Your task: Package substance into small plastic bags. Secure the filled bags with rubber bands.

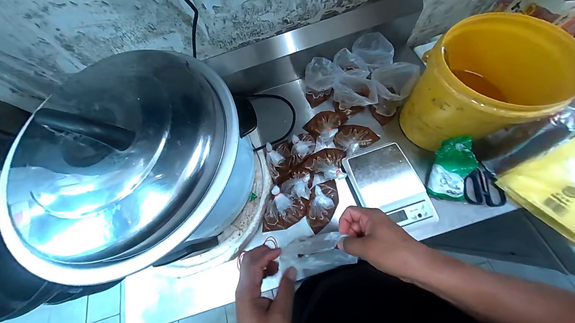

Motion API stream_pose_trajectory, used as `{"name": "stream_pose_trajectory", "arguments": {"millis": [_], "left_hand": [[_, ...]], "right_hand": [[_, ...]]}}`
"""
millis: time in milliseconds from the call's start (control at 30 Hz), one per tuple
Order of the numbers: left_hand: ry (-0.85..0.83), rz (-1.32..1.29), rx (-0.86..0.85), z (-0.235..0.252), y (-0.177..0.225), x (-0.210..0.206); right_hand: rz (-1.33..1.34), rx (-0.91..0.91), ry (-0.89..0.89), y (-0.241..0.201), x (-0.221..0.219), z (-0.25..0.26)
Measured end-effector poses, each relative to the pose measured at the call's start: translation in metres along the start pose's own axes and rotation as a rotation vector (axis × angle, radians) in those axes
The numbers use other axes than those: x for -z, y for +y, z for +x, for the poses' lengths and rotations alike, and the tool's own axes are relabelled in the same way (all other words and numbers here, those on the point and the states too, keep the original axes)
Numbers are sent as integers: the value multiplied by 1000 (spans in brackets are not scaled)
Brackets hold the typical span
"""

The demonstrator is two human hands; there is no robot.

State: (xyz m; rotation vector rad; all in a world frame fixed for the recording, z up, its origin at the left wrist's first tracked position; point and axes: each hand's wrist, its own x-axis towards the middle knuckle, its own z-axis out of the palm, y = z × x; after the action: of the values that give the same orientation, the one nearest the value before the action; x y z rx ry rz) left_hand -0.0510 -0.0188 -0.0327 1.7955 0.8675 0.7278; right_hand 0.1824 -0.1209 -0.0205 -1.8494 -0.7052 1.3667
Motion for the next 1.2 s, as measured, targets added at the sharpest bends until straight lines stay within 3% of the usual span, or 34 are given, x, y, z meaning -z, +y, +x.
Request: {"name": "stream_pose_trajectory", "arguments": {"millis": [100,167,333,500,700,867,1000,1067,1200], "left_hand": [[-266,232,-110,7,-3,-6],[-321,364,-150,13,-9,-14],[-223,347,-208,19,-14,-20],[-174,284,-157,20,-16,-17],[-189,262,-123,27,-11,-23],[-216,503,-156,39,-1,-19],[-426,640,-271,44,13,-25],[-489,592,-332,46,10,-30],[-400,356,-331,46,8,-29]], "right_hand": [[-9,10,-35,-1,0,-1],[-43,16,-48,-5,0,0],[21,41,2,-2,7,-3],[513,260,38,17,15,2],[-298,359,-264,51,8,31],[-306,494,-257,44,-4,45],[-355,595,-363,38,-8,44],[-369,586,-383,36,-12,43],[-339,604,-395,44,-11,45]]}}
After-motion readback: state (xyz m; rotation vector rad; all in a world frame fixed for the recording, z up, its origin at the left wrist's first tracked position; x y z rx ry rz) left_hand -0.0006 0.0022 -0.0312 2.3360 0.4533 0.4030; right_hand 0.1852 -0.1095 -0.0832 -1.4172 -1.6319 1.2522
